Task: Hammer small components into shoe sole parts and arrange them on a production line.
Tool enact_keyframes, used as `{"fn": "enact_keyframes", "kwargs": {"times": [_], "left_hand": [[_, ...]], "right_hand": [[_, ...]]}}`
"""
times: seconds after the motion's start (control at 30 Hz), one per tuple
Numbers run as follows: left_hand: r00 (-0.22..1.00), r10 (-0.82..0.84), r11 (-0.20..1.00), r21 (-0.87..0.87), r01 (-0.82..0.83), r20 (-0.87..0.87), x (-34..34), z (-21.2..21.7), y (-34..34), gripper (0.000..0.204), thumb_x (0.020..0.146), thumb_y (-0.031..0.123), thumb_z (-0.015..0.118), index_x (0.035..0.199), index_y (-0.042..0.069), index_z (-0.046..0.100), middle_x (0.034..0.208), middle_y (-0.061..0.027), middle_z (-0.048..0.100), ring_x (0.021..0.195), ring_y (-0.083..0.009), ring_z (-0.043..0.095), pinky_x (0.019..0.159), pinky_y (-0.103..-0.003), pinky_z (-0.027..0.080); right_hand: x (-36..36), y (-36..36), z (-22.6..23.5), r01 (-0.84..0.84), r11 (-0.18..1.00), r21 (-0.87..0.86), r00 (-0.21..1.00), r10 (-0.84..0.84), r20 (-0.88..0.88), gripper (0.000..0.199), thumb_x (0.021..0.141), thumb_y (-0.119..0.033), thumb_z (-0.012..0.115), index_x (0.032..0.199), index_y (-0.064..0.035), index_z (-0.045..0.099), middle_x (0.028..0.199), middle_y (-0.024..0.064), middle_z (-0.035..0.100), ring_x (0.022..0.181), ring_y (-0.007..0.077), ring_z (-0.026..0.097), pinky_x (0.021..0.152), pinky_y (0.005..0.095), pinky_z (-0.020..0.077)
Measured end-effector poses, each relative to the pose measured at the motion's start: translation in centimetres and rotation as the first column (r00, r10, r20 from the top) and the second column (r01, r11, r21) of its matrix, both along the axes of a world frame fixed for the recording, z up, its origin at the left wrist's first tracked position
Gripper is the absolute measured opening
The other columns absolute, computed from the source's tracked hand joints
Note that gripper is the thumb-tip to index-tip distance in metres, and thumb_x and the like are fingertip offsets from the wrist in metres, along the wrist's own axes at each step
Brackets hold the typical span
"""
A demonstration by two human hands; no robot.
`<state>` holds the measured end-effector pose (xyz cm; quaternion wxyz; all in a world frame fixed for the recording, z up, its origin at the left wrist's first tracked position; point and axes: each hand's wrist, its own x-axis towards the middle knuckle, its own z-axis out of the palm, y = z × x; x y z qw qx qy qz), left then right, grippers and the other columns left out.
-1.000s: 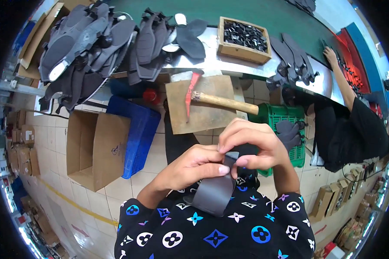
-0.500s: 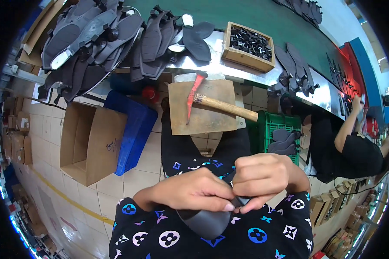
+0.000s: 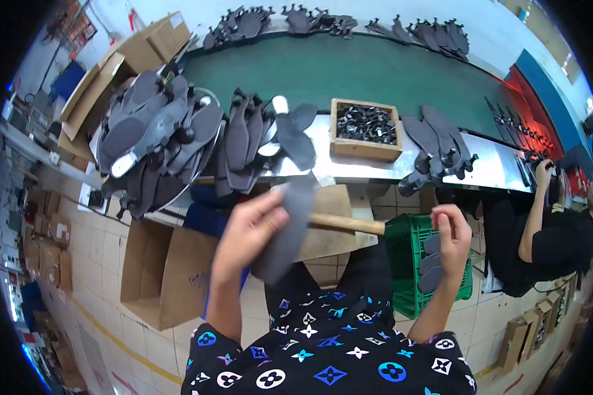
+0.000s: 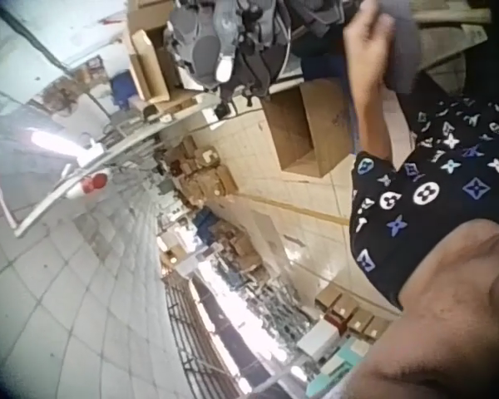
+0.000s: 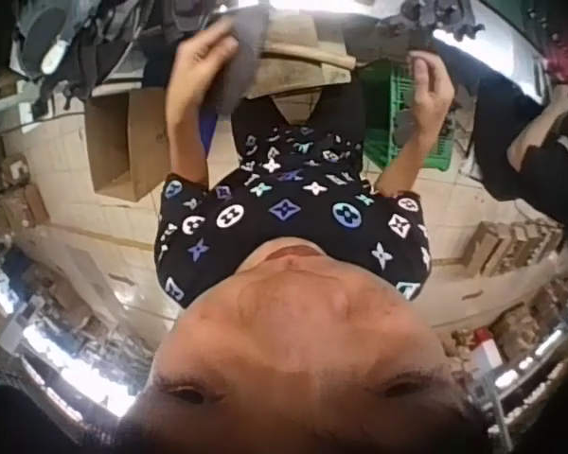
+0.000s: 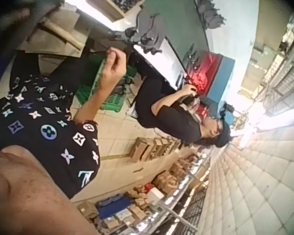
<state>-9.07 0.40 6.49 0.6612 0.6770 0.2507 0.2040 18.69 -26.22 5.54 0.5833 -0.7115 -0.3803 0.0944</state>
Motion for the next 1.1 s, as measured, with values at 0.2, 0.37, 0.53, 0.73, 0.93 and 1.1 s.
{"fn": "enact_keyframes", "kwargs": {"times": [0.2, 0.37, 0.53, 0.73, 0.93, 1.1], "left_hand": [[0.994, -0.065, 0.986, 0.149, 0.077, -0.084, 9.5, -0.2, 17.0, 0.05, 0.095, 0.019, 0.068, 0.138, -0.002, 0.054, 0.126, -0.0102, 0.065, 0.107, -0.0186, 0.063, 0.093, -0.03, 0.05], [0.728, 0.451, 0.376, 0.849, 0.37, -0.517, 13.7, -6.7, 19.7, 0.06, 0.085, 0.031, 0.073, 0.138, 0.01, 0.056, 0.122, -0.0243, 0.059, 0.112, -0.0423, 0.06, 0.095, -0.047, 0.051], [0.701, 0.551, 0.172, 0.884, 0.434, -0.452, 14.9, -5.6, 15.1, 0.049, 0.083, 0.033, 0.075, 0.125, 0.009, 0.066, 0.131, -0.0201, 0.057, 0.125, -0.0372, 0.052, 0.101, -0.05, 0.043], [0.857, 0.403, 0.154, 0.946, 0.284, -0.322, 14.6, -1.7, 8.7, 0.046, 0.083, 0.028, 0.074, 0.122, 0.006, 0.066, 0.146, -0.0214, 0.047, 0.141, -0.0396, 0.035, 0.113, -0.054, 0.028], [0.954, 0.221, 0.229, 0.962, 0.15, -0.202, 10.1, 5.6, -1.0, 0.091, 0.079, 0.028, 0.08, 0.152, 0.002, 0.031, 0.159, -0.0198, 0.028, 0.149, -0.0377, 0.021, 0.12, -0.052, 0.017], [0.959, -0.001, 0.455, 0.854, -0.253, 0.284, 5.2, 2.6, -3.3, 0.052, 0.091, 0.007, 0.062, 0.136, -0.001, 0.037, 0.123, -0.0221, 0.062, 0.117, -0.0355, 0.061, 0.1, -0.046, 0.047]], "right_hand": [[0.3, -4.8, -7.0, 0.296, 0.954, 0.037, 0.87, -0.254, -0.423, 0.024, 0.104, -0.02, 0.054, 0.098, 0.0001, 0.066, 0.083, 0.0017, 0.063, 0.068, 0.0075, 0.055, 0.063, 0.0222, 0.045], [2.6, -4.1, -7.5, 0.257, 0.963, -0.074, 0.931, -0.268, -0.25, 0.023, 0.101, -0.02, 0.058, 0.106, 0.0015, 0.065, 0.084, 0.0055, 0.067, 0.065, 0.0088, 0.059, 0.061, 0.0253, 0.0476], [12.0, 1.5, -6.5, 0.507, 0.862, -0.004, 0.802, -0.471, 0.367, 0.029, 0.097, -0.021, 0.062, 0.117, -0.0002, 0.06, 0.103, 0.0149, 0.063, 0.076, 0.0265, 0.063, 0.07, 0.0353, 0.0511], [25.8, 8.4, -5.5, 0.464, 0.608, -0.644, 0.807, 0.009, 0.59, 0.03, 0.092, -0.019, 0.066, 0.108, 0.0059, 0.061, 0.09, 0.018, 0.067, 0.083, 0.036, 0.071, 0.071, 0.0376, 0.0565], [6.2, 13.1, 4.3, -0.116, 0.862, 0.494, 0.823, 0.362, -0.438, 0.022, 0.097, -0.016, 0.065, 0.108, 0.0022, 0.061, 0.086, 0.0096, 0.067, 0.078, 0.0169, 0.069, 0.072, 0.0286, 0.0579], [-7.5, 10.8, 6.7, -0.533, 0.488, 0.692, 0.205, 0.867, -0.454, 0.045, 0.099, -0.028, 0.062, 0.133, -0.001, 0.049, 0.115, 0.0176, 0.062, 0.092, 0.0252, 0.07, 0.084, 0.0344, 0.0573]]}}
